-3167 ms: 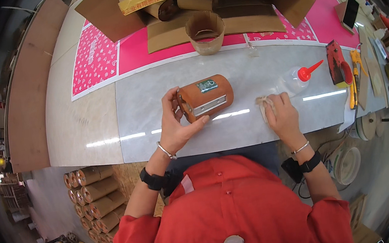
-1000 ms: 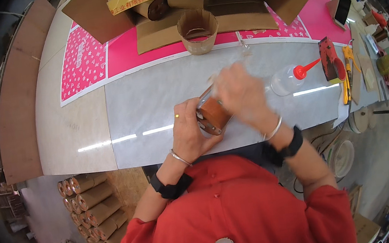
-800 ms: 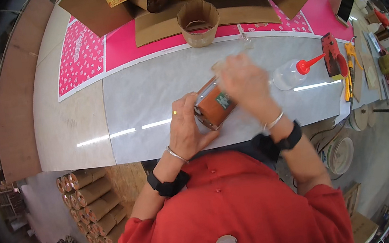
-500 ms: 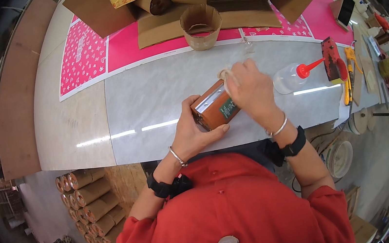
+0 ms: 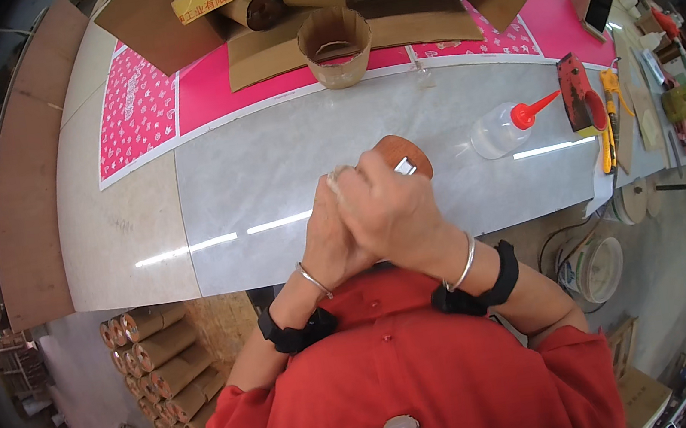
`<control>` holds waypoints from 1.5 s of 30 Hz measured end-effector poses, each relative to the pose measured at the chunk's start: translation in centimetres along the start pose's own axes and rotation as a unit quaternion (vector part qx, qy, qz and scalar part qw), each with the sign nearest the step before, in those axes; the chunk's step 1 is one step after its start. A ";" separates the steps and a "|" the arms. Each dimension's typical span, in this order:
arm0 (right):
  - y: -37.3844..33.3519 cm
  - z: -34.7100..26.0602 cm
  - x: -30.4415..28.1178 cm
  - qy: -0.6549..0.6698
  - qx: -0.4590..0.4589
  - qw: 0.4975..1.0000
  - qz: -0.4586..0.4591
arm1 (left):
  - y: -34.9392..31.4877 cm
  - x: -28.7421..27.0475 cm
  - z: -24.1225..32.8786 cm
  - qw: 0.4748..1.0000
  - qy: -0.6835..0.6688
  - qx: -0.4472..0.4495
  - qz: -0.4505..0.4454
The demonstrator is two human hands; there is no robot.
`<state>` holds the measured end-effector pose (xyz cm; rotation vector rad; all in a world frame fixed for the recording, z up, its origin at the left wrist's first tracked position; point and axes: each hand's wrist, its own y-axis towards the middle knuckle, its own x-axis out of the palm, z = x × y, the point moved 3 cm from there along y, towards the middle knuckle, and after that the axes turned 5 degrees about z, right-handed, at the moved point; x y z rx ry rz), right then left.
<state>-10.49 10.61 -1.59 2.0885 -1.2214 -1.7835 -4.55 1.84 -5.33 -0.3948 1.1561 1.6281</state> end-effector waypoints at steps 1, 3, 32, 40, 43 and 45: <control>0.1 1.7 0.3 -0.019 0.048 0.999 -0.003 | -0.2 0.1 0.2 1.000 0.000 0.000 -0.002; 0.4 4.8 0.1 -0.037 0.096 0.995 -0.005 | -0.2 -0.2 0.1 0.963 -0.186 -0.193 0.020; 0.3 9.8 0.5 -0.064 0.147 0.986 0.039 | -0.6 -0.9 -0.4 0.970 -0.139 -0.191 -0.054; -0.1 6.4 0.6 -0.029 0.114 0.992 0.040 | -1.8 -0.3 -0.8 0.865 -0.323 -0.385 0.005; 0.0 0.1 0.0 0.055 -0.041 0.997 0.027 | -1.1 -1.2 -1.1 0.916 -0.237 -0.322 0.015; 0.4 0.1 0.2 0.044 -0.055 0.997 0.034 | -0.7 -1.9 -0.3 0.984 -0.127 -0.122 0.036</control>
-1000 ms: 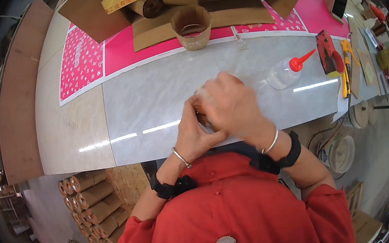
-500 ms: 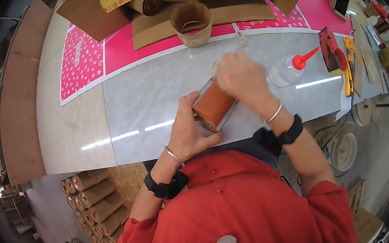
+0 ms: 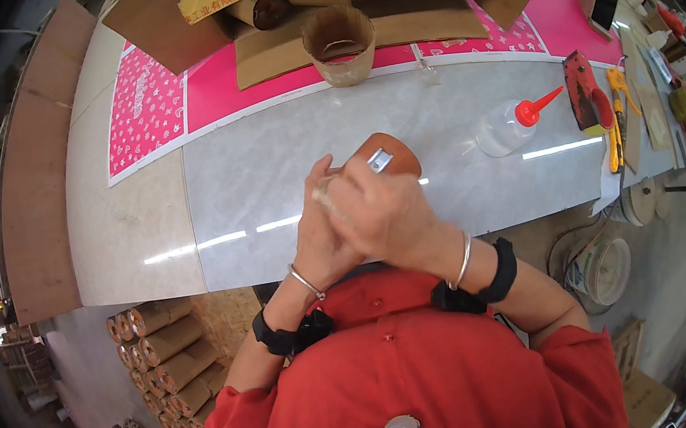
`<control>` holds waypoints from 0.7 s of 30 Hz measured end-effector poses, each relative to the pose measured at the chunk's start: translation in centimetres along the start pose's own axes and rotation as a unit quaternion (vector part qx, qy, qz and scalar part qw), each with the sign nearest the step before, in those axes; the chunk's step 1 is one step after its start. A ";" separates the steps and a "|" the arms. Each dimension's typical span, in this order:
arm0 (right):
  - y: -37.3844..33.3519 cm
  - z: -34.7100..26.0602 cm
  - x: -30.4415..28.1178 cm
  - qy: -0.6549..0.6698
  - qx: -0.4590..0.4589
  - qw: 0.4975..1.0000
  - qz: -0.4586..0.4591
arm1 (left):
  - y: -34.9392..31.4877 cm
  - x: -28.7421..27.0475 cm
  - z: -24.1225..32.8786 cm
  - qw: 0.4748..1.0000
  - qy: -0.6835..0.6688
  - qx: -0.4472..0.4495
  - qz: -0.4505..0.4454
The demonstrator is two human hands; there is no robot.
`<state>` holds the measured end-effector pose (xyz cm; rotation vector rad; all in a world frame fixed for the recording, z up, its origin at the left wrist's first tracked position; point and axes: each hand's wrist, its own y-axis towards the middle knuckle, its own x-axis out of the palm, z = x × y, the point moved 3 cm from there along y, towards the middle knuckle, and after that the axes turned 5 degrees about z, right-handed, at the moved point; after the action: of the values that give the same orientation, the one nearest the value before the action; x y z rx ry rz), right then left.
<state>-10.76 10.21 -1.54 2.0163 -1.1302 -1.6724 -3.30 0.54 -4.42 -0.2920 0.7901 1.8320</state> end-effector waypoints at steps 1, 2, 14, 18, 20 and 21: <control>0.3 0.1 0.2 -0.014 -0.015 1.000 0.003 | -0.4 0.2 -0.3 0.986 -0.062 -0.152 -0.031; 0.5 1.4 -0.1 -0.014 -0.012 1.000 0.002 | -0.4 0.3 0.1 0.986 -0.064 -0.153 -0.033; 0.1 5.8 -0.1 -0.104 0.207 0.973 -0.003 | 0.2 0.8 0.6 0.998 0.042 -0.050 -0.020; -0.4 6.4 -0.8 -0.083 0.185 0.979 0.009 | -0.7 0.0 -0.4 0.971 -0.119 -0.205 -0.010; -0.9 6.3 -0.6 -0.074 0.193 0.978 0.018 | -0.9 1.3 -1.1 0.949 -0.191 -0.248 -0.037; -0.9 5.8 -0.3 -0.086 0.165 0.983 0.011 | -1.2 2.0 -1.3 0.918 -0.262 -0.291 -0.064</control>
<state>-15.75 12.49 -3.59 2.0659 -1.5746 -1.7722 -3.19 1.40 -6.97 -0.2037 -0.1548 1.8620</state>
